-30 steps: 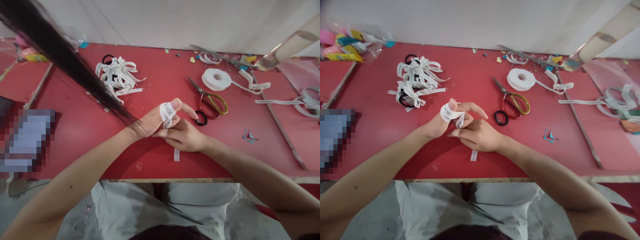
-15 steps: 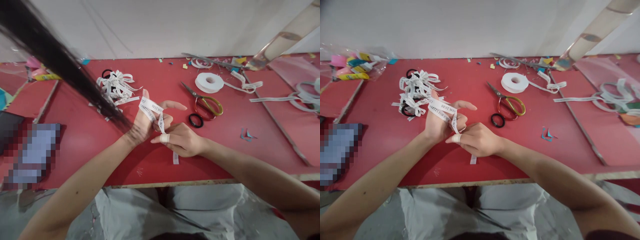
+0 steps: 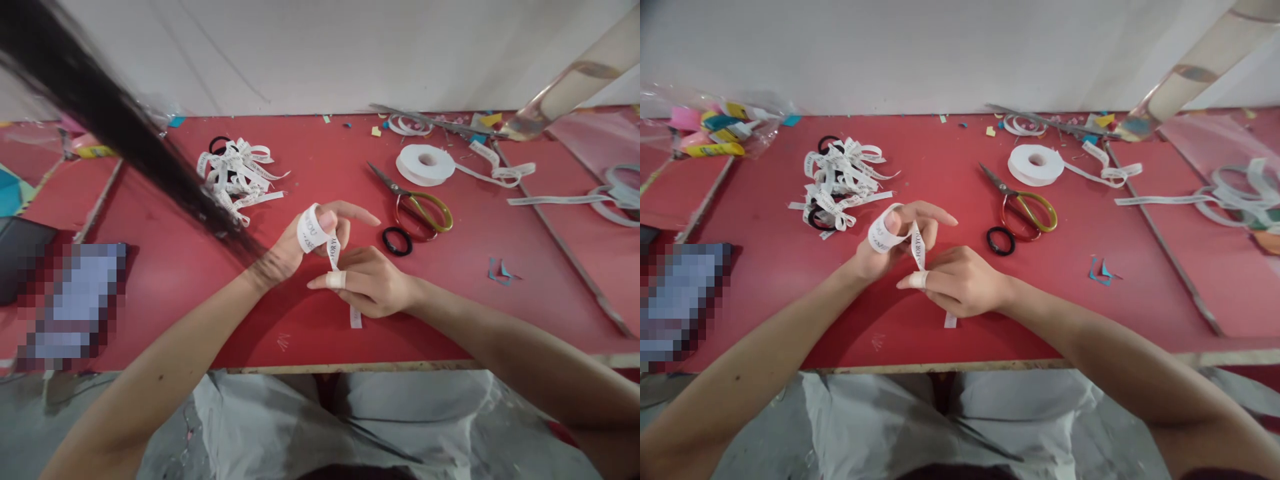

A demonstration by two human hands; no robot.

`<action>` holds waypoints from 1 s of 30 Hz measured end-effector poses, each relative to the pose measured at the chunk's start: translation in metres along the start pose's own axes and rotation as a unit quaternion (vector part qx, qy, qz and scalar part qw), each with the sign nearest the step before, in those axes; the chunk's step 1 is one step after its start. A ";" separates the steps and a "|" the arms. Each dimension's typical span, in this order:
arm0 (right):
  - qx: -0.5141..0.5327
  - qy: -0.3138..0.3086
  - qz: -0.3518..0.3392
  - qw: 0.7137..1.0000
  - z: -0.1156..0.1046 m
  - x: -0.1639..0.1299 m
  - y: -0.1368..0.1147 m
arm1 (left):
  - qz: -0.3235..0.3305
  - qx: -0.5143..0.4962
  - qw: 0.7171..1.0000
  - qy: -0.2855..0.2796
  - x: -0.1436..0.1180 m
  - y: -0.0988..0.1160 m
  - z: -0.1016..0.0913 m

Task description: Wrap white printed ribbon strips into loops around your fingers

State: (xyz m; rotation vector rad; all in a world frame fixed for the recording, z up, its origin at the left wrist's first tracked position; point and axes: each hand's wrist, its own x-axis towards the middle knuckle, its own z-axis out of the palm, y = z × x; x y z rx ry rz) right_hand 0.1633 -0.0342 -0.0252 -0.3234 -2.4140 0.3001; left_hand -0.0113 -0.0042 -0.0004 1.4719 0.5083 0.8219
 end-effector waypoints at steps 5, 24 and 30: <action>0.000 -0.005 0.010 1.000 0.000 0.001 0.000 | 0.043 0.056 0.983 0.172 0.000 -0.004 0.002; 0.242 0.147 0.189 0.940 -0.002 -0.001 0.001 | -0.077 -0.111 0.989 0.067 0.008 0.010 -0.005; 0.331 0.254 0.285 0.863 0.002 -0.002 0.002 | -0.058 -0.161 0.978 0.117 0.012 0.011 -0.008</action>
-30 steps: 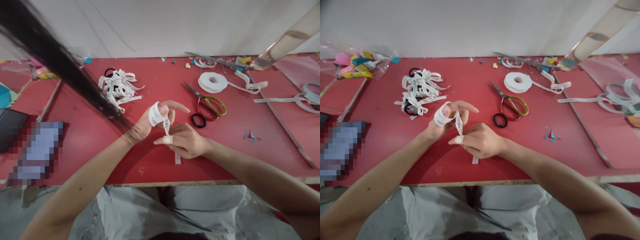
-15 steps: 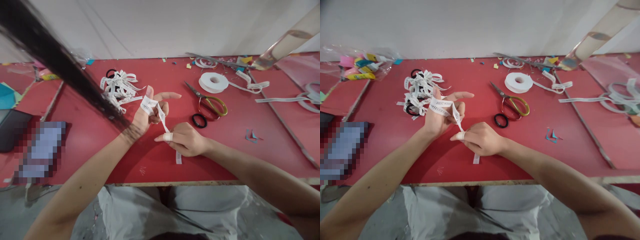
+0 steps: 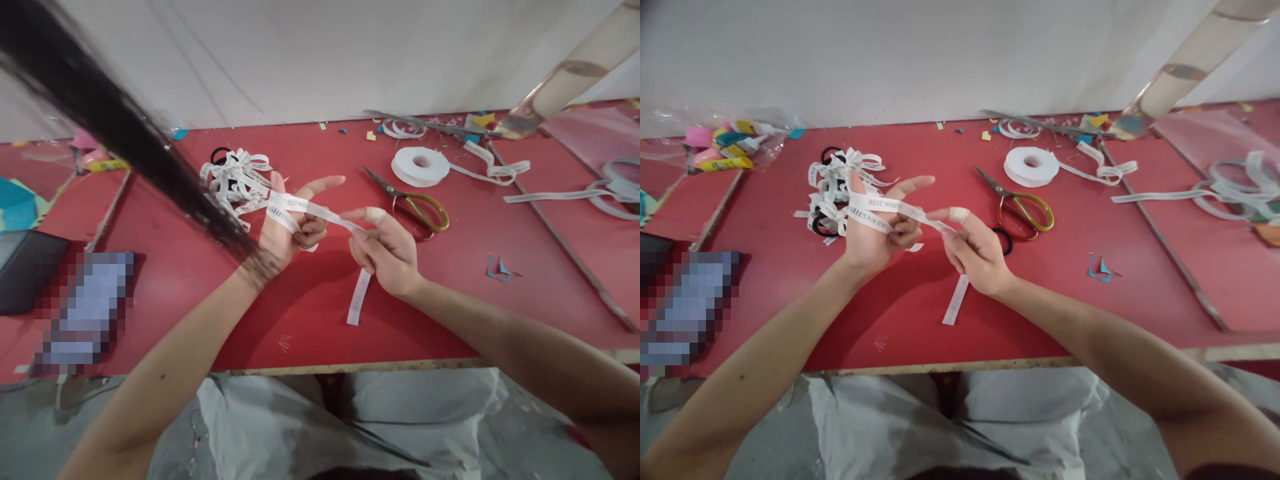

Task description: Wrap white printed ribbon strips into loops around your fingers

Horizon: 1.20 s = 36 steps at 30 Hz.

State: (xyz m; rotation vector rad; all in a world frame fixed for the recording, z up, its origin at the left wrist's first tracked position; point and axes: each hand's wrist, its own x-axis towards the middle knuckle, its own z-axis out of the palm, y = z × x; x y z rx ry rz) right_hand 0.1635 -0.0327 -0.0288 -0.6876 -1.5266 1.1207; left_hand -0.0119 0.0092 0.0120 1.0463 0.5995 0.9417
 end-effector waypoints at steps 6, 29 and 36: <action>-0.039 -0.006 0.050 0.998 0.002 0.002 -0.002 | 0.114 0.007 0.993 0.021 -0.001 -0.001 -0.001; -0.440 -0.125 -0.284 0.843 0.004 -0.002 -0.001 | 0.089 0.176 0.976 -0.096 -0.005 -0.014 -0.009; -0.568 -0.166 -0.281 0.755 0.009 -0.008 -0.003 | 0.119 0.179 0.975 -0.058 -0.006 -0.019 -0.003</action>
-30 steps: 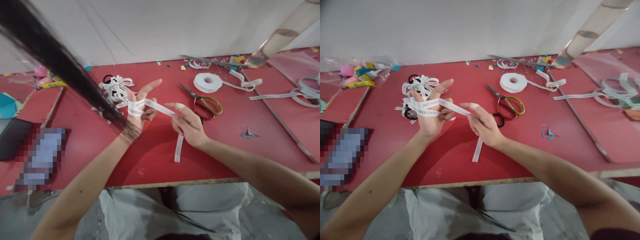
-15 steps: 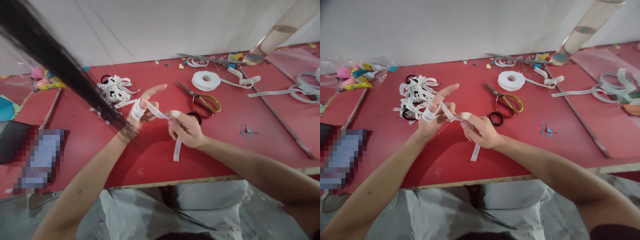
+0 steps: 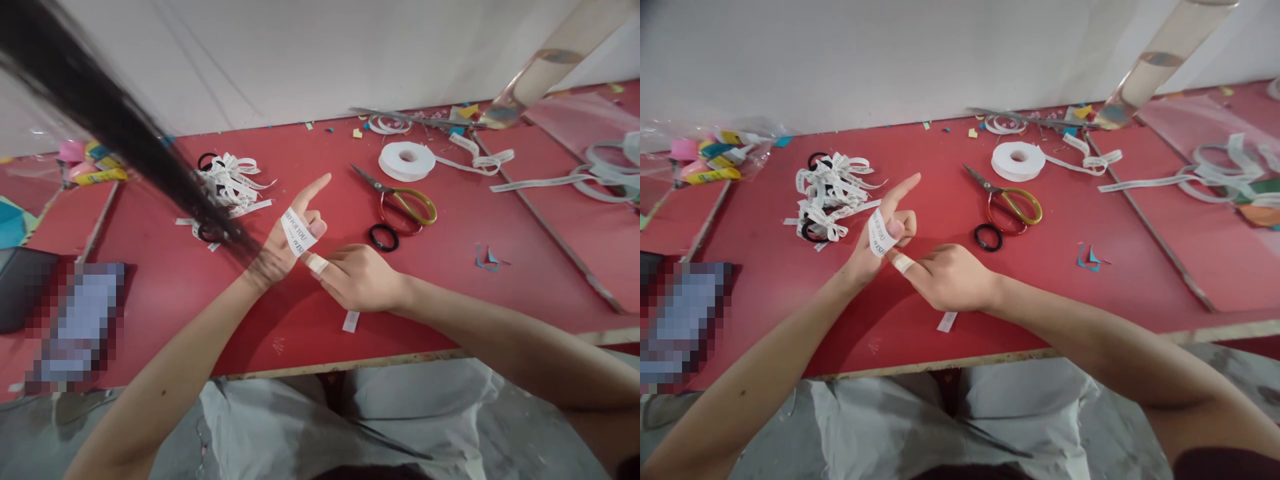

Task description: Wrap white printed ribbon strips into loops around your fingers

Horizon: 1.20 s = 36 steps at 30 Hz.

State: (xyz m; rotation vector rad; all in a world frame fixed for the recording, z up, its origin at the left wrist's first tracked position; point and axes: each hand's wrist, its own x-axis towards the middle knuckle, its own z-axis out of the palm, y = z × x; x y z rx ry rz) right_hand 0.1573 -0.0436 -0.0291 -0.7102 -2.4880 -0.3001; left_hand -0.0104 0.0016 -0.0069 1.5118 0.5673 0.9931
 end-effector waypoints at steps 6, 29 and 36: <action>0.021 0.008 -0.037 0.999 -0.003 0.003 -0.005 | -0.019 -0.114 0.993 0.020 -0.001 0.006 0.011; -0.020 0.118 -0.034 0.992 -0.018 0.007 -0.010 | -0.121 -0.183 0.975 -0.025 -0.001 0.018 0.020; -0.038 0.126 -0.013 0.991 -0.016 0.007 -0.012 | -0.096 -0.171 0.980 -0.030 0.000 0.015 0.019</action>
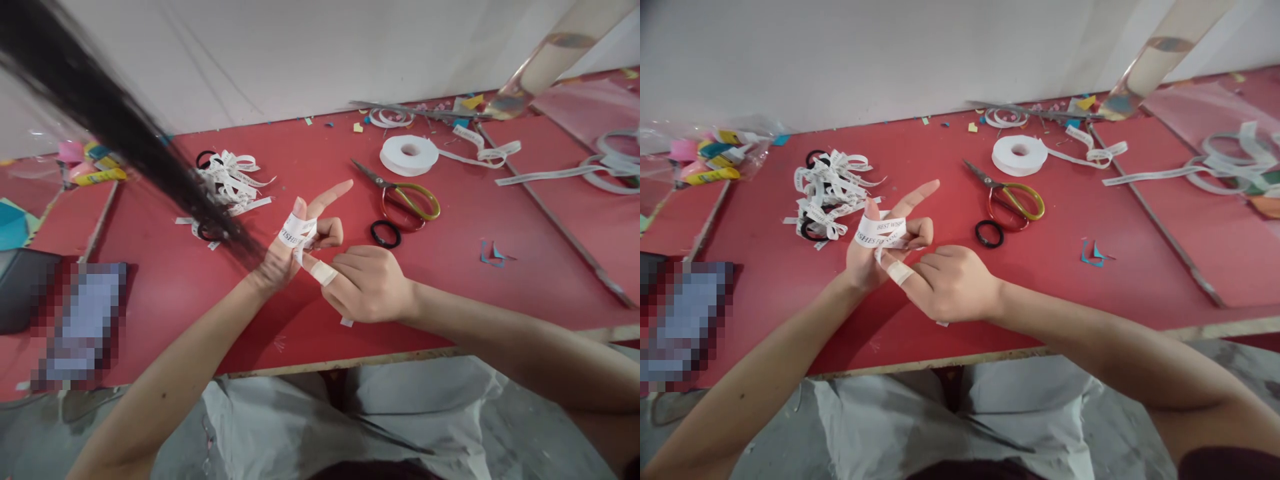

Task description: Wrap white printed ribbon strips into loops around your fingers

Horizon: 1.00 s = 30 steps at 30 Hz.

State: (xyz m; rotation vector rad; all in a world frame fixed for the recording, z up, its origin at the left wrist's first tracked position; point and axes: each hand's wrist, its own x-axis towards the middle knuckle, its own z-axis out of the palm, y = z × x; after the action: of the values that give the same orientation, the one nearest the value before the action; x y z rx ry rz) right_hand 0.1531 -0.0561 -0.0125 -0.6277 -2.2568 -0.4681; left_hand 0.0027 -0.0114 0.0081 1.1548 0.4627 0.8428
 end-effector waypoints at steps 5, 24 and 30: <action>-0.001 0.019 0.028 0.999 -0.001 0.000 -0.001 | 0.004 0.026 1.000 0.004 0.000 0.001 -0.001; 0.142 0.016 0.193 0.971 0.002 -0.001 -0.002 | 0.019 0.031 0.999 0.034 0.003 -0.001 -0.007; 0.130 0.022 0.140 0.981 0.000 -0.002 0.000 | 0.044 0.050 0.995 0.073 0.004 0.003 -0.009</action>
State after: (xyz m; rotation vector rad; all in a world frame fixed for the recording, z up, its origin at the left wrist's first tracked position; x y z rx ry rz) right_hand 0.1545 -0.0567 -0.0139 -0.7721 -2.0976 -0.0467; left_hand -0.0027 -0.0022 0.0079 1.2171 0.5842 0.9943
